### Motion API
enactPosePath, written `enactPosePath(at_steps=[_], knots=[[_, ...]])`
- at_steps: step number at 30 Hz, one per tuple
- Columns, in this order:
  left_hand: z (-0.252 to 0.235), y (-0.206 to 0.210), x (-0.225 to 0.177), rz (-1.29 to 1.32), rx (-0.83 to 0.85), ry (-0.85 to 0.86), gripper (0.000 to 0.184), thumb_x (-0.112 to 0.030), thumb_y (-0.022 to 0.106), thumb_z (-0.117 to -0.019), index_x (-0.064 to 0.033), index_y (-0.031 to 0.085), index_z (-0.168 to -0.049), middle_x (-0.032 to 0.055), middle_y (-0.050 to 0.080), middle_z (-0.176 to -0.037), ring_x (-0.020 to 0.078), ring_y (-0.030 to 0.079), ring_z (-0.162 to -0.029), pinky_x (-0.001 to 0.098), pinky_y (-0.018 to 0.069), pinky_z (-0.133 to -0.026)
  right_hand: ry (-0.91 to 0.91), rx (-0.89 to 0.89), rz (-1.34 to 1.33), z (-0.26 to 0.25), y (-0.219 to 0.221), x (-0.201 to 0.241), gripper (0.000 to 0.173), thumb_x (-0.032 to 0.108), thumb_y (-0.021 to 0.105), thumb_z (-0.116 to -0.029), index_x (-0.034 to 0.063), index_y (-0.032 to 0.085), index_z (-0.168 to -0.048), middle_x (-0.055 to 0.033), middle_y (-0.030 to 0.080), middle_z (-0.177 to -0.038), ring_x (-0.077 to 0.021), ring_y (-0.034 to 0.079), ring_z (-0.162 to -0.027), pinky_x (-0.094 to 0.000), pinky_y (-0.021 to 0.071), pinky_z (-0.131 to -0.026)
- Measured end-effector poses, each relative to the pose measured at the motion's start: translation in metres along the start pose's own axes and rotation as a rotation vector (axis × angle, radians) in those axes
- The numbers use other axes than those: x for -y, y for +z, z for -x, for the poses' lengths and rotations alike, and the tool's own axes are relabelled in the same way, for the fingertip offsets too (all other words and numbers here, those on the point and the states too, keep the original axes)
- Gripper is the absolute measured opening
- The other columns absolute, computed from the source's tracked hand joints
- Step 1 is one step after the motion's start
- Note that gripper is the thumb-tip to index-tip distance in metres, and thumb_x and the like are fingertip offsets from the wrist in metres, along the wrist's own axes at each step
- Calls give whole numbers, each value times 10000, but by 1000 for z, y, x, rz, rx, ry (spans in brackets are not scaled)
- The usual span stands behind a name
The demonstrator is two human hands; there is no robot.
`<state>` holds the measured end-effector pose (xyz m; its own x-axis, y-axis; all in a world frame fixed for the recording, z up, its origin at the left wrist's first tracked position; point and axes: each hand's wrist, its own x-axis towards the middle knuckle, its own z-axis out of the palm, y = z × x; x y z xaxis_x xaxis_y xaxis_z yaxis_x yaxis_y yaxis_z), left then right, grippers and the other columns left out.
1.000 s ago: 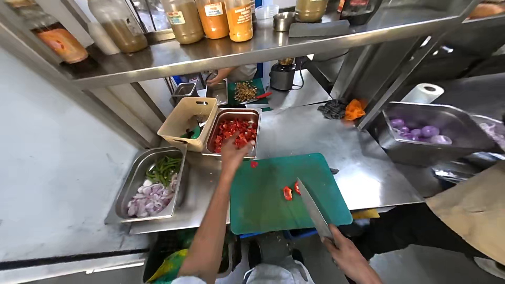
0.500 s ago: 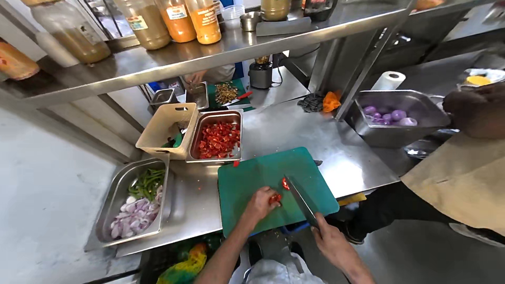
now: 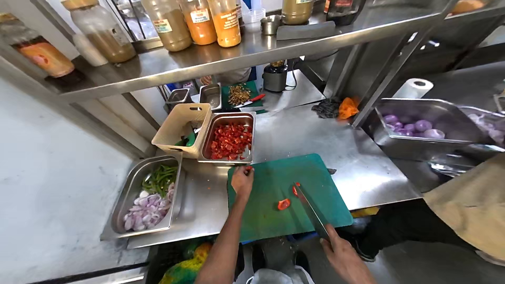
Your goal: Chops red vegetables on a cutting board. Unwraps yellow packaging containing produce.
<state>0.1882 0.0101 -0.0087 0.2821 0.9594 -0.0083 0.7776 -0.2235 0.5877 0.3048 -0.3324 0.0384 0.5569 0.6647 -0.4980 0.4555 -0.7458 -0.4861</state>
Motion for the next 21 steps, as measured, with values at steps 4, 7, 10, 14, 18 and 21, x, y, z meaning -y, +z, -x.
enactPosePath(at_steps=[4, 7, 10, 14, 18, 21], knots=[[24, -40, -35, 149, -24, 254, 269, -361, 728, -951, -116, 776, -1052, 56, 737, -990, 181, 711, -840, 414, 617, -792, 1, -43, -54, 3, -4, -3, 422, 219, 561, -1027, 79, 482, -1417, -212, 702, -938, -409, 709, -885, -594, 559, -784], [-10, -81, -62, 63, -117, 209, 424, -290, 682, -981, -74, 651, -1345, 151, 718, -1175, 295, 722, -1002, 518, 596, -901, 19, -23, -41, 2, -2, -7, 438, 231, 553, -1036, 103, 464, -1445, -196, 703, -971, -386, 710, -908, -572, 565, -808], [-14, -96, -73, -16, -84, 206, 553, -308, 696, -962, -54, 567, -1437, 194, 652, -1304, 349, 673, -1134, 551, 554, -974, 8, 3, 25, 2, -7, 2, 434, 251, 528, -1048, 121, 449, -1455, -194, 701, -975, -385, 711, -915, -567, 566, -817], [69, -41, -42, -5, 427, 612, 361, -365, 715, -948, -154, 722, -1240, 45, 637, -1370, 185, 586, -1295, 395, 495, -1106, 10, 30, 173, 8, -9, 25, 467, 247, 492, -1051, 131, 429, -1499, -219, 714, -1003, -426, 712, -964, -588, 562, -838], [99, 2, -21, -47, 605, 660, 283, -223, 731, -922, -83, 746, -1167, 99, 656, -1320, 233, 580, -1294, 363, 463, -1127, 58, 64, 309, 16, -11, 47, 464, 201, 459, -1054, 179, 431, -1516, -223, 712, -1065, -443, 704, -995, -582, 564, -836], [94, 5, -24, -96, 633, 650, 246, -178, 683, -947, -59, 746, -1152, 126, 675, -1238, 245, 630, -1203, 372, 497, -1083, 57, 72, 389, 18, -13, 57, 467, 169, 457, -1046, 197, 435, -1511, -226, 703, -1082, -436, 706, -989, -568, 573, -821]])
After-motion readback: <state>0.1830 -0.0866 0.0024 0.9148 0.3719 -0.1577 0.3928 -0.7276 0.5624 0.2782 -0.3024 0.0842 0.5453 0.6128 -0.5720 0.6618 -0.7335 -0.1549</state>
